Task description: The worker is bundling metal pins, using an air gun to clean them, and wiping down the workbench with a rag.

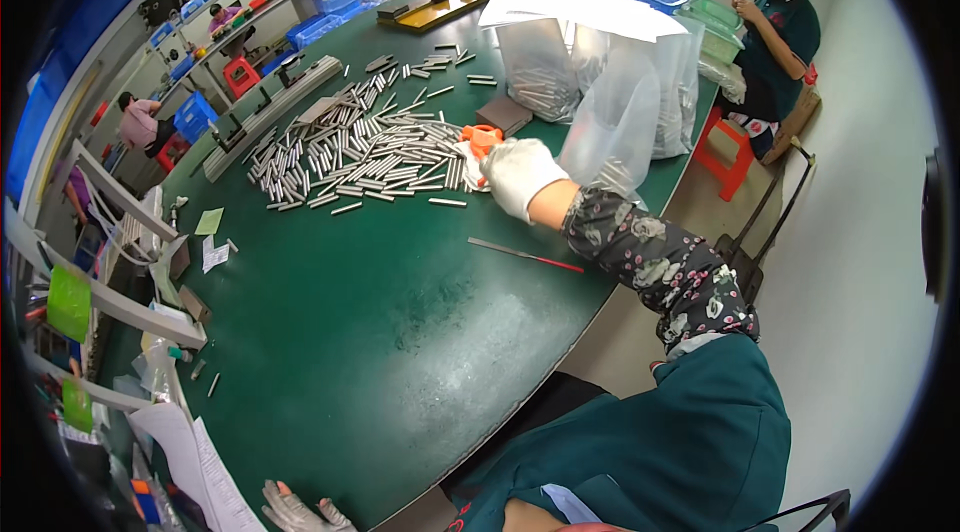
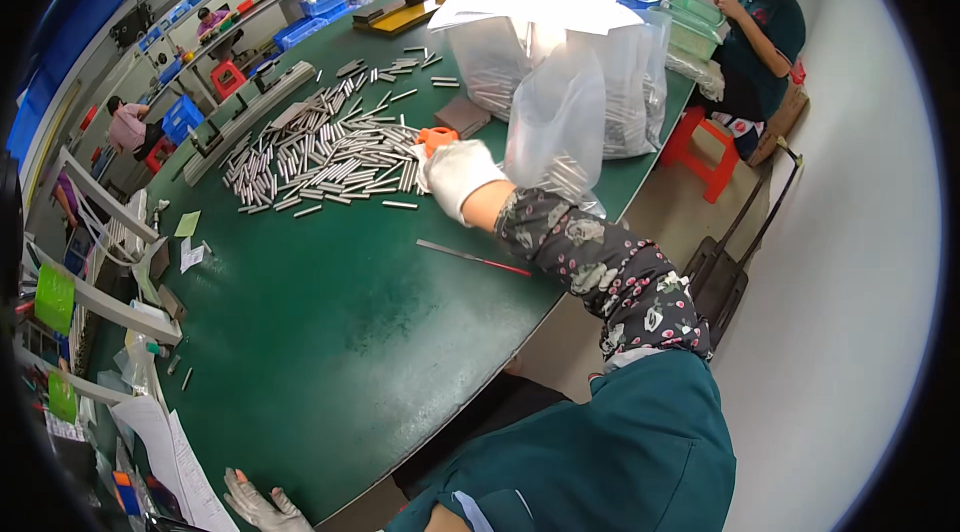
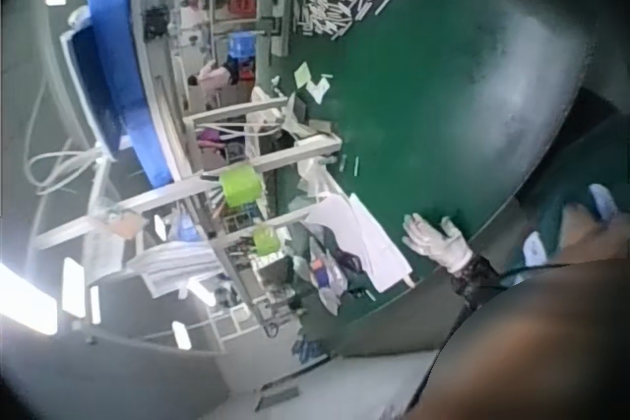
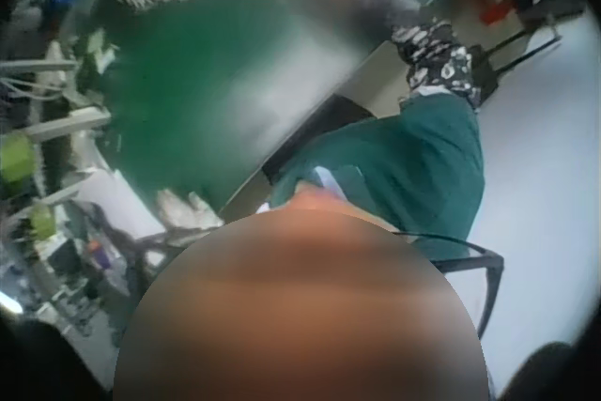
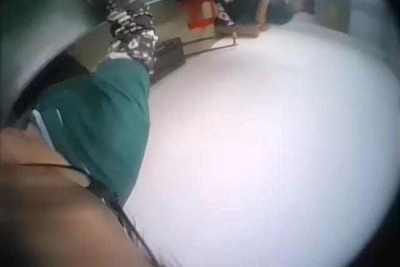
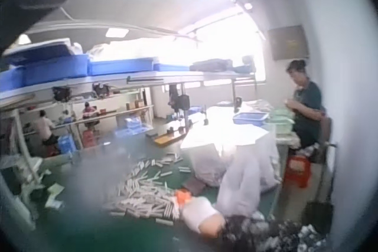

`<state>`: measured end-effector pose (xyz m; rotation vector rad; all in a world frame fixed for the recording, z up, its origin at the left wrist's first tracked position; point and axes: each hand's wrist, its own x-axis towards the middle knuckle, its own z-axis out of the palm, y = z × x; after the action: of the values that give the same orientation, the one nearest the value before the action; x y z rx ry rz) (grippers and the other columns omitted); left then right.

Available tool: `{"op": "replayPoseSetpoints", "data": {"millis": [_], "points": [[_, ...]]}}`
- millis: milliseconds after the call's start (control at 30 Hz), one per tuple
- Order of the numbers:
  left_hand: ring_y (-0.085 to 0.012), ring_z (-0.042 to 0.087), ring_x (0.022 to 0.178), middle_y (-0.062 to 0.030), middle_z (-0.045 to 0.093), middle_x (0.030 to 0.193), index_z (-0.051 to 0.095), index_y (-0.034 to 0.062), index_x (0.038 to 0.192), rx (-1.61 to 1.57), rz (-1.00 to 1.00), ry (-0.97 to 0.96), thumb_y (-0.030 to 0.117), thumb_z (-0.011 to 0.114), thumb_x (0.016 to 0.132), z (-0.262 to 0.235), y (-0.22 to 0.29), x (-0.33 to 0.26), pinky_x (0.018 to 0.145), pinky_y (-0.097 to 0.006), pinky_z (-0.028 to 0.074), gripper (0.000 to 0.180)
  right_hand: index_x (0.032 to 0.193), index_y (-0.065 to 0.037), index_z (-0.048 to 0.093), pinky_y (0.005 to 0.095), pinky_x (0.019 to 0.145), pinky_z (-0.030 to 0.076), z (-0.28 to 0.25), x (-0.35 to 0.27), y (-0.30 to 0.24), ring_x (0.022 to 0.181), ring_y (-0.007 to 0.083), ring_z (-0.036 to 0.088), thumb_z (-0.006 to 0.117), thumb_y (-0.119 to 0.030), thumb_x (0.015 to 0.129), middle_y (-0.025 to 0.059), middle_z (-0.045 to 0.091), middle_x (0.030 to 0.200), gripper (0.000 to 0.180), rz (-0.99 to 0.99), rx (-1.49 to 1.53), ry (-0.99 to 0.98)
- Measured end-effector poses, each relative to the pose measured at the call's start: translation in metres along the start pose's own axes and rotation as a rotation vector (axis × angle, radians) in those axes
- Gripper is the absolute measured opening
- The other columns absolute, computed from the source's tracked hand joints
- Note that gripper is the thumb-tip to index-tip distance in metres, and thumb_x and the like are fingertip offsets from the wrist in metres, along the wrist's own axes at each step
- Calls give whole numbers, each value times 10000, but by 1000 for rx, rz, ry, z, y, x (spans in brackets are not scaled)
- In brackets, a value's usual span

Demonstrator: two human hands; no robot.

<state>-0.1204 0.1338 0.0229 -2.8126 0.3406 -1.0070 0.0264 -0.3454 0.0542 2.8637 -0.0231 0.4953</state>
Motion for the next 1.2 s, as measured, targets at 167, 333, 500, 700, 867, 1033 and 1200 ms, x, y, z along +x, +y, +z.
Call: {"op": "replayPoseSetpoints", "data": {"millis": [167, 333, 500, 700, 867, 1033, 1200], "points": [[-317, 460, 1144, -165, 483, 1250, 471, -6, 1232, -91, -90, -17, 434, 342, 936, 7, 7, -8, 1003, -429, 331, 546, 757, -43, 659, 352, 644, 492, 9, 25, -4, 761, 264, 637, 555, -125, 706, 126, 654, 776, 141, 157, 35, -171], [-336, 515, 1069, -210, 507, 1200, 500, -29, 1182, -295, -214, 97, 410, 426, 917, 23, 1, -21, 937, -406, 397, 518, 945, -42, 613, 374, 721, 460, 3, 37, -17, 882, 265, 593, 560, -177, 716, 138, 624, 903, 271, 77, 76, -142], [-324, 422, 1191, -165, 424, 1313, 328, 33, 1337, -292, -249, -65, 451, 401, 915, 22, -5, -30, 991, -408, 336, 599, 948, -50, 628, 376, 731, 416, 27, 46, -13, 919, 246, 546, 548, -210, 749, 104, 616, 930, 268, 134, -39, -198], [-360, 428, 1174, -188, 422, 1302, 328, 34, 1334, -332, -269, -55, 478, 375, 916, 27, -4, -29, 983, -432, 333, 611, 890, -25, 658, 360, 740, 453, 19, 60, -11, 893, 243, 592, 548, -147, 763, 120, 638, 883, 207, 278, 0, -172], [-348, 430, 1177, -185, 423, 1304, 324, 32, 1337, -358, -291, -47, 483, 383, 912, 25, -4, -31, 984, -423, 334, 623, 979, 34, 614, 320, 687, 486, 40, 79, 33, 758, 234, 621, 577, -177, 799, 143, 646, 933, 280, 598, 916, 194], [-346, 435, 1172, -190, 430, 1294, 327, 25, 1335, -376, -303, -21, 491, 387, 907, 25, 1, -29, 980, -421, 341, 635, 1083, -23, 517, 328, 668, 513, 40, 72, 52, 776, 211, 610, 533, -82, 834, 87, 614, 899, 257, 747, 2010, 334], [-358, 452, 1142, -202, 438, 1278, 360, -1, 1303, -408, -339, -18, 481, 411, 903, 19, 1, -25, 961, -415, 359, 629, 977, 6, 572, 257, 656, 483, -23, 41, -3, 765, 133, 586, 562, -106, 834, 33, 602, 814, 182, 153, 1585, 93]]}}
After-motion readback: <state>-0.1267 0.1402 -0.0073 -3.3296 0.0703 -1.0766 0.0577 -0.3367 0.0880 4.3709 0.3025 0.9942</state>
